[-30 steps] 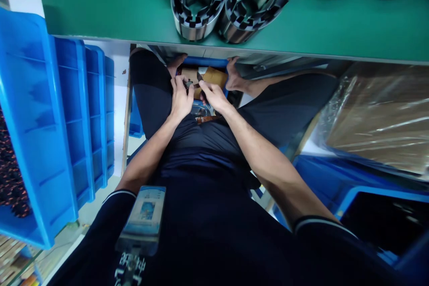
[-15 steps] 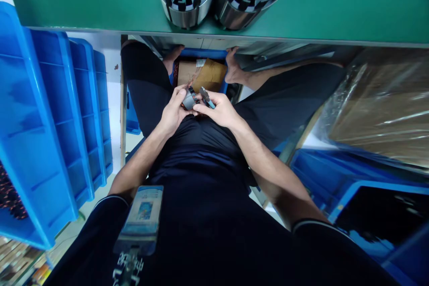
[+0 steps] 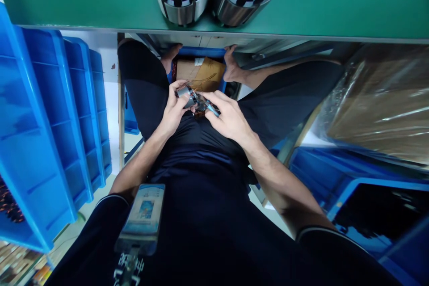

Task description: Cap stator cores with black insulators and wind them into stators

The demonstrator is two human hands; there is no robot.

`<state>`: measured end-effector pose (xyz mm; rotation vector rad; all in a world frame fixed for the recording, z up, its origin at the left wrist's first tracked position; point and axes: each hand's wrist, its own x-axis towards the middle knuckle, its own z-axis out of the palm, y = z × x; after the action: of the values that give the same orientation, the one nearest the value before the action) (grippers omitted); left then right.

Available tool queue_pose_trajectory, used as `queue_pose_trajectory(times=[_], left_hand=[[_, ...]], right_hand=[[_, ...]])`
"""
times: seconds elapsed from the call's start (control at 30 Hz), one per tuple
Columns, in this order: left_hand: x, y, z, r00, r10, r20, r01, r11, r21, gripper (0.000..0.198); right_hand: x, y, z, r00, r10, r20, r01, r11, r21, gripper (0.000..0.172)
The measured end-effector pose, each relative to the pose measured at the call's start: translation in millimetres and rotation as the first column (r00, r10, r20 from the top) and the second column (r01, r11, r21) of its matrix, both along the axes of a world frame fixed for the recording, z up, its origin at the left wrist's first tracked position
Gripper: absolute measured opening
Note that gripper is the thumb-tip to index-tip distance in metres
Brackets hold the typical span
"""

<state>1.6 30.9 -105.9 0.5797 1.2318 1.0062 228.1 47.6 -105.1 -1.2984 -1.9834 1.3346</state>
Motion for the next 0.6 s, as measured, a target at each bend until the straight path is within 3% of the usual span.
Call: queue_pose_trajectory(times=[0.2, 0.37, 0.47, 0.6], left_hand=[[-0.4, -0.2, -0.2, 0.999, -0.03, -0.038, 0.031, 1.0, 0.005, 0.078], [1.3, -3.3, -2.9, 0.996, -0.024, -0.092, 0.021, 0.999, -0.031, 0.073], [6.2, 3.7, -16.5, 0.993, 0.001, -0.116, -0.009, 0.997, -0.076, 0.064], [16.3, 26.8, -45.5, 0.981, 0.07, -0.183, -0.116, 0.96, -0.254, 0.057]], right_hand=[[-0.9, -0.2, -1.5, 1.0, -0.011, 0.001, 0.011, 1.0, 0.017, 0.06], [-1.2, -0.1, -5.6, 0.999, -0.034, 0.013, 0.034, 0.999, -0.002, 0.059], [-2.7, 6.6, -16.9, 0.998, -0.055, 0.011, 0.055, 0.998, -0.039, 0.052], [-6.4, 26.9, -48.4, 0.998, -0.05, 0.044, 0.056, 0.989, -0.136, 0.035]])
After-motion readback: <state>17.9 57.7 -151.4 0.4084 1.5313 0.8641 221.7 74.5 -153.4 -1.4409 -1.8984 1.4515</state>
